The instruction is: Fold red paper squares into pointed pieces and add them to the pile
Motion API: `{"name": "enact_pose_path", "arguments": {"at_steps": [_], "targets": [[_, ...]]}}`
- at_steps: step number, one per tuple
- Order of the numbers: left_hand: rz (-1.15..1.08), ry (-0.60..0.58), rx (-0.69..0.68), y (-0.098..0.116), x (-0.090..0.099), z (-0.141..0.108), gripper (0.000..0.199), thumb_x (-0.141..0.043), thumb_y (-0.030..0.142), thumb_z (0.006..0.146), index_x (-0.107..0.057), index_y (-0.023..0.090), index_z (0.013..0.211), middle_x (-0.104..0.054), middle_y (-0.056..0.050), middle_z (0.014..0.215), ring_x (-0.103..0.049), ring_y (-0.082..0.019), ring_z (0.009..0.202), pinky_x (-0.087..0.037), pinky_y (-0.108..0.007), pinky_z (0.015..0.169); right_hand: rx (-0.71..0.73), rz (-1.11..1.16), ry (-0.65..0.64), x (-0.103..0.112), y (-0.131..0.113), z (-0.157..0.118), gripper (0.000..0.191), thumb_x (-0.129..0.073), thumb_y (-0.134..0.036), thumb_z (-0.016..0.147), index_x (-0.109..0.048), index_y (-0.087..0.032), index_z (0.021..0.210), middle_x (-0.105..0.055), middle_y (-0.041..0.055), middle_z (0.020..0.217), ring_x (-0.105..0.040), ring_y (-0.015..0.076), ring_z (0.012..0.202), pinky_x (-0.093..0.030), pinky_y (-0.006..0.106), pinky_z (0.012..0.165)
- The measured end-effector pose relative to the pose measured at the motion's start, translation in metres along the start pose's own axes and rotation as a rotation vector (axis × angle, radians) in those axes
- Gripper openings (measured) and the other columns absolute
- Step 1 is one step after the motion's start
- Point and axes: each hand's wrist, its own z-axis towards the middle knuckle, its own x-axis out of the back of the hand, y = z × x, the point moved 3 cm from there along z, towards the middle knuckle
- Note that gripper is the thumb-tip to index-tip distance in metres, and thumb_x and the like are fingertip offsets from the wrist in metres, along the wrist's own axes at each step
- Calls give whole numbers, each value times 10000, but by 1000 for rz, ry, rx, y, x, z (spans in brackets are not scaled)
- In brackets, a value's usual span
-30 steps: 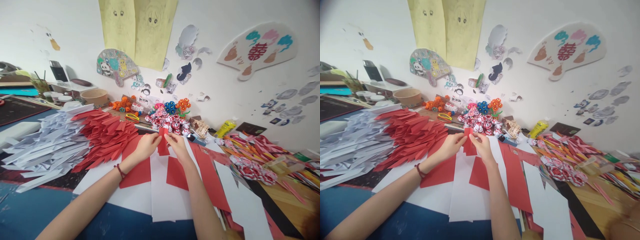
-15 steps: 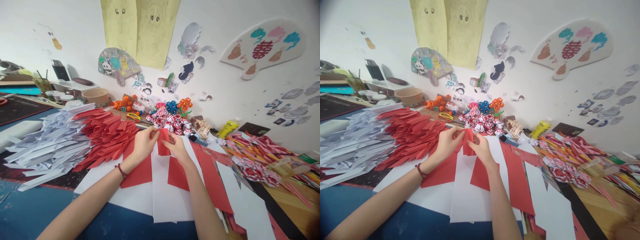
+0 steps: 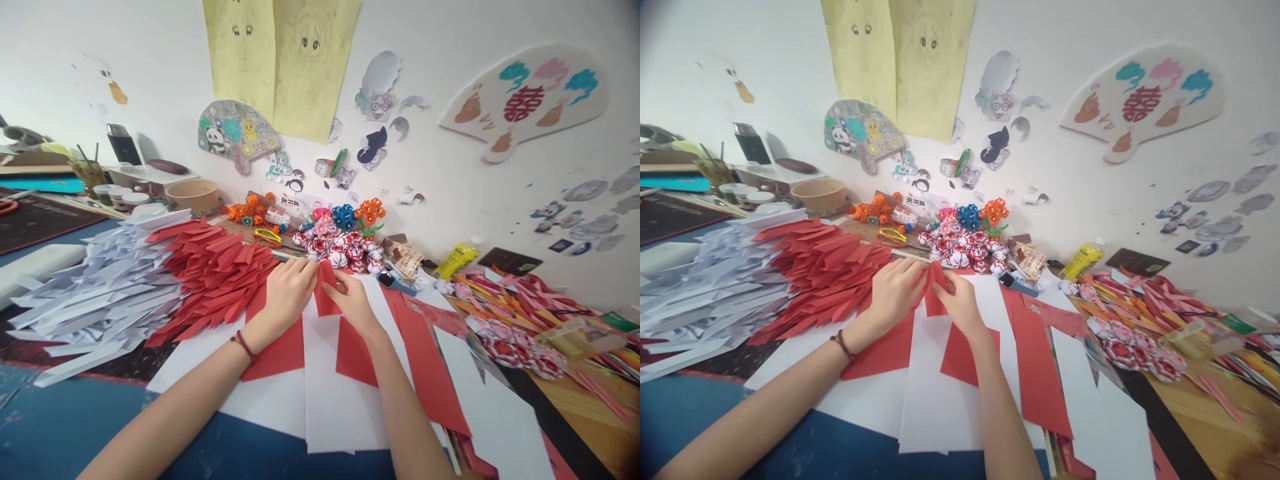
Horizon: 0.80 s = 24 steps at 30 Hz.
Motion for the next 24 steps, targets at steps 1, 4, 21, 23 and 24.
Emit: {"name": "enact_pose_path", "arguments": {"at_steps": [1, 4, 21, 23, 24], "targets": [[2, -1, -23, 1, 0, 0, 254, -425, 281, 936, -661, 190, 916, -687, -77, 904, -586, -199, 842, -361, -305, 730, 6, -15, 3, 1, 0, 0, 308, -621, -317, 811, -680, -208, 1093, -704, 50, 1007, -659, 234, 919, -531, 343, 785], [-110, 28, -5, 0, 2, 2, 278, -440, 329, 935, -682, 195, 916, -696, -65, 926, -595, -189, 860, -385, -291, 752, 8, -63, 10, 2, 1, 1, 291, -605, -332, 824, -686, -174, 1055, -706, 55, 948, -653, 238, 894, -518, 321, 747], [-1130, -181, 515, -22, -21, 12, 346, -735, 442, 681, -685, 120, 798, -684, -60, 796, -593, -120, 665, -477, -233, 643, 32, -198, 84, 6, -2, 1, 256, -602, -347, 813, -710, -144, 924, -688, 42, 830, -622, 205, 744, -469, 268, 636], [-1167, -198, 551, -22, -21, 12, 339, -756, 430, 659, -676, 122, 776, -677, -47, 763, -587, -113, 653, -470, -226, 628, 29, -172, 70, 5, -4, 0, 254, -604, -344, 812, -708, -146, 931, -695, 47, 845, -631, 214, 765, -481, 273, 650], [-1188, -211, 570, -22, -21, 12, 334, -766, 421, 650, -670, 123, 763, -669, -37, 738, -579, -106, 640, -464, -220, 617, 27, -157, 63, 5, -4, 0, 255, -605, -343, 812, -707, -146, 937, -698, 50, 855, -635, 219, 779, -486, 278, 660]]}}
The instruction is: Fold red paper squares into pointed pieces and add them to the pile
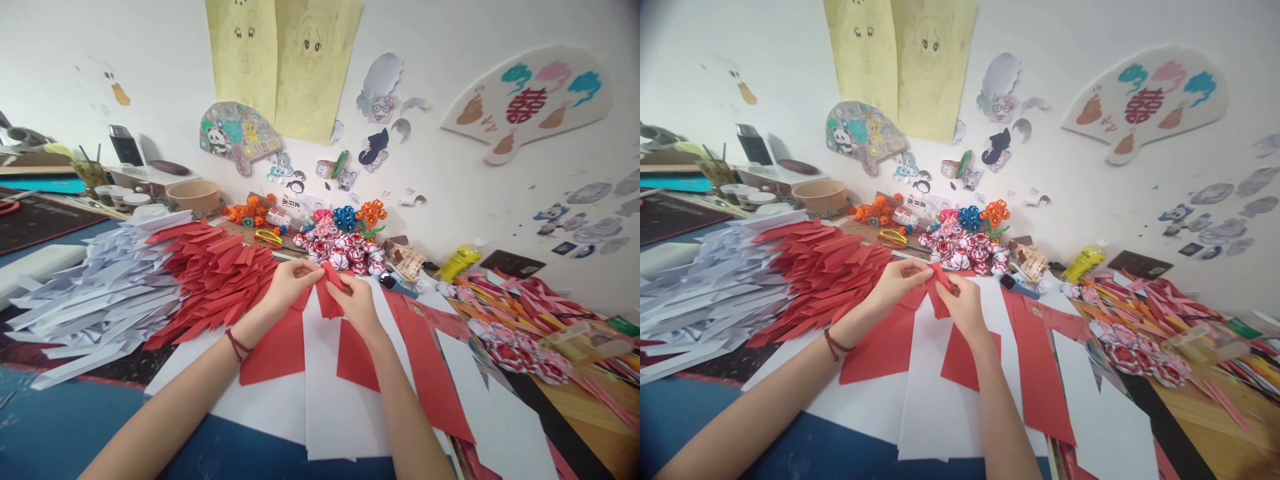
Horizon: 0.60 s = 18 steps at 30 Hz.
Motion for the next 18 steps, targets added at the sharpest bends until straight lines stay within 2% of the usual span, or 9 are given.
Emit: {"name": "enact_pose_path", "arguments": {"at_steps": [5, 11, 18], "targets": [[-45, -20, 80, 6, -3, -3, 327, -810, 393, 597, -652, 124, 698, -637, -9, 651, -544, -86, 592, -429, -206, 576, -4, 22, 0, -1, -3, -2, 249, -616, -359, 807, -707, -139, 878, -700, 56, 840, -638, 227, 786, -491, 286, 667], [-43, -21, 115, 12, -5, -7, 327, -825, 394, 568, -651, 131, 653, -628, -9, 611, -546, -99, 594, -408, -213, 554, -12, 33, 5, 0, -5, -3, 285, -625, -400, 801, -706, -130, 841, -686, 51, 793, -622, 215, 750, -469, 271, 629], [-75, -25, 120, 9, -6, -8, 335, -823, 406, 570, -644, 138, 661, -613, 3, 609, -527, -86, 579, -396, -207, 545, -13, 5, 27, 0, -7, -3, 293, -620, -413, 801, -682, -128, 784, -648, 34, 739, -586, 182, 693, -428, 245, 581]]}}
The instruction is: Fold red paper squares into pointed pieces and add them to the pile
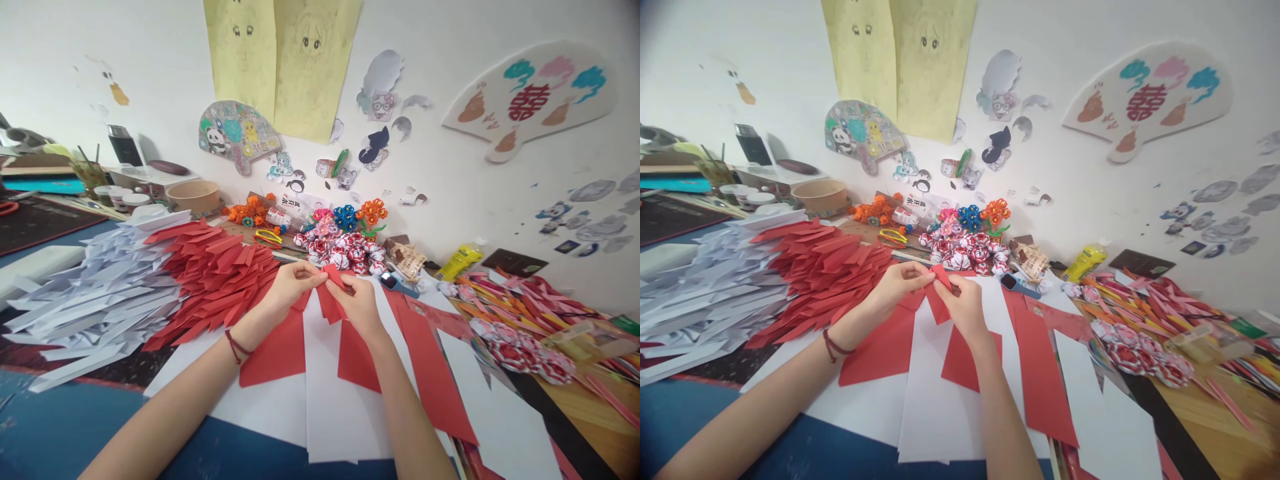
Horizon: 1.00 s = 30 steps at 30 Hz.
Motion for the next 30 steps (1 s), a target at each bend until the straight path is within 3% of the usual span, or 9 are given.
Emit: {"name": "enact_pose_path", "arguments": {"at_steps": [8, 13, 22, 30], "targets": [[86, -61, -122, -2, 1, 5, 318, -775, 413, 645, -673, 129, 744, -665, -31, 731, -585, -116, 670, -451, -220, 647, 21, -55, 36, 2, 0, 0, 281, -613, -401, 806, -682, -131, 781, -598, 10, 676, -530, 142, 623, -377, 229, 534], [233, -8, -224, -2, 2, 5, 314, -721, 437, 701, -693, 131, 765, -677, -43, 736, -587, -135, 671, -443, -233, 639, 20, -74, 37, 2, 0, 0, 299, -608, -415, 806, -702, -131, 825, -634, 25, 714, -554, 156, 637, -403, 238, 545], [181, 11, -203, 0, -1, 1, 308, -726, 426, 701, -682, 123, 742, -667, -39, 716, -574, -126, 657, -439, -227, 635, 18, -39, 38, 2, -4, -1, 316, -617, -423, 798, -713, -137, 890, -678, 41, 776, -612, 196, 722, -459, 257, 605], [334, -19, -279, -2, 2, 4, 278, -646, 405, 775, -711, 138, 817, -704, -53, 789, -601, -146, 699, -439, -229, 641, 42, -86, 54, 4, -3, 0, 280, -609, -392, 813, -710, -136, 867, -665, 32, 763, -588, 173, 688, -430, 247, 587]]}}
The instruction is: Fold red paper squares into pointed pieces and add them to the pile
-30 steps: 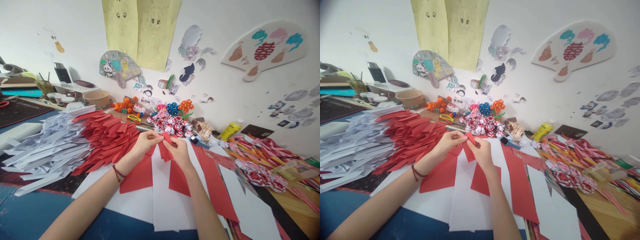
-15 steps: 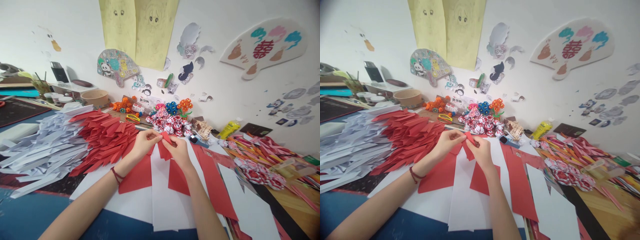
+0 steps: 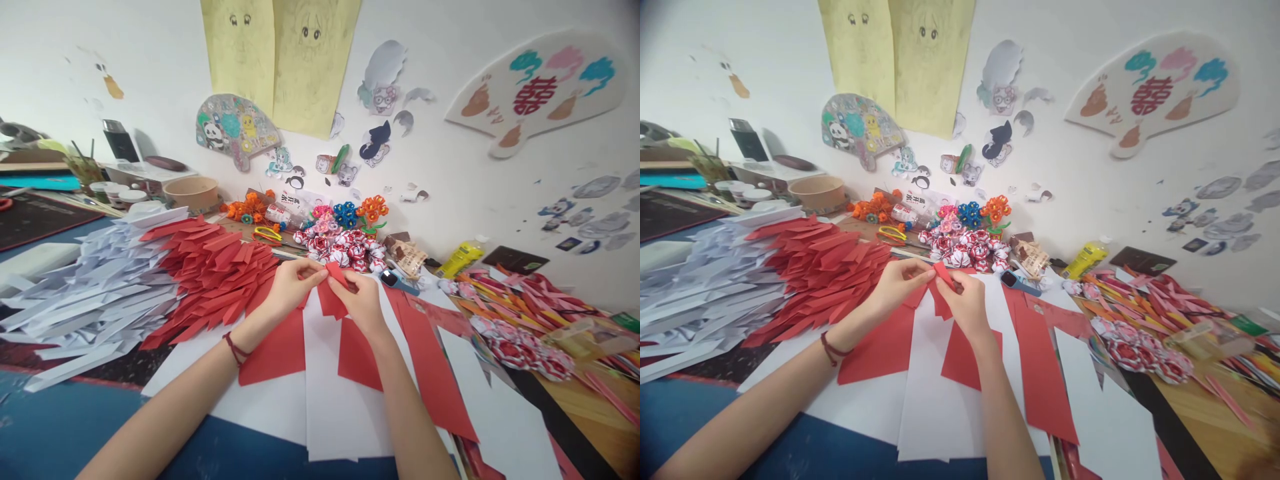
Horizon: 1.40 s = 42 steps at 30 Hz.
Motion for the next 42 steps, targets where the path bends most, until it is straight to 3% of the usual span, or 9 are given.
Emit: {"name": "enact_pose_path", "arguments": {"at_steps": [25, 37, 42], "targets": [[134, 121, -67, 7, 2, -4, 222, -605, 371, 804, -700, 171, 808, -702, -27, 781, -592, -140, 686, -418, -222, 628, 42, -60, -16, 0, -7, -2, 229, -573, -339, 827, -680, -143, 776, -591, 4, 686, -494, 133, 618, -352, 234, 543], [132, 130, -77, 8, 3, -3, 246, -562, 370, 837, -684, 162, 789, -676, -16, 745, -564, -134, 681, -404, -216, 638, 30, -34, -36, -1, -6, -2, 233, -584, -349, 818, -682, -141, 787, -605, 12, 708, -506, 139, 622, -366, 237, 549], [127, 51, -64, 5, 1, -1, 259, -560, 383, 834, -704, 169, 826, -700, -31, 802, -592, -145, 711, -425, -219, 657, 19, -60, 10, 1, -5, -2, 235, -587, -354, 820, -668, -145, 749, -572, -1, 659, -474, 125, 587, -343, 232, 524]]}}
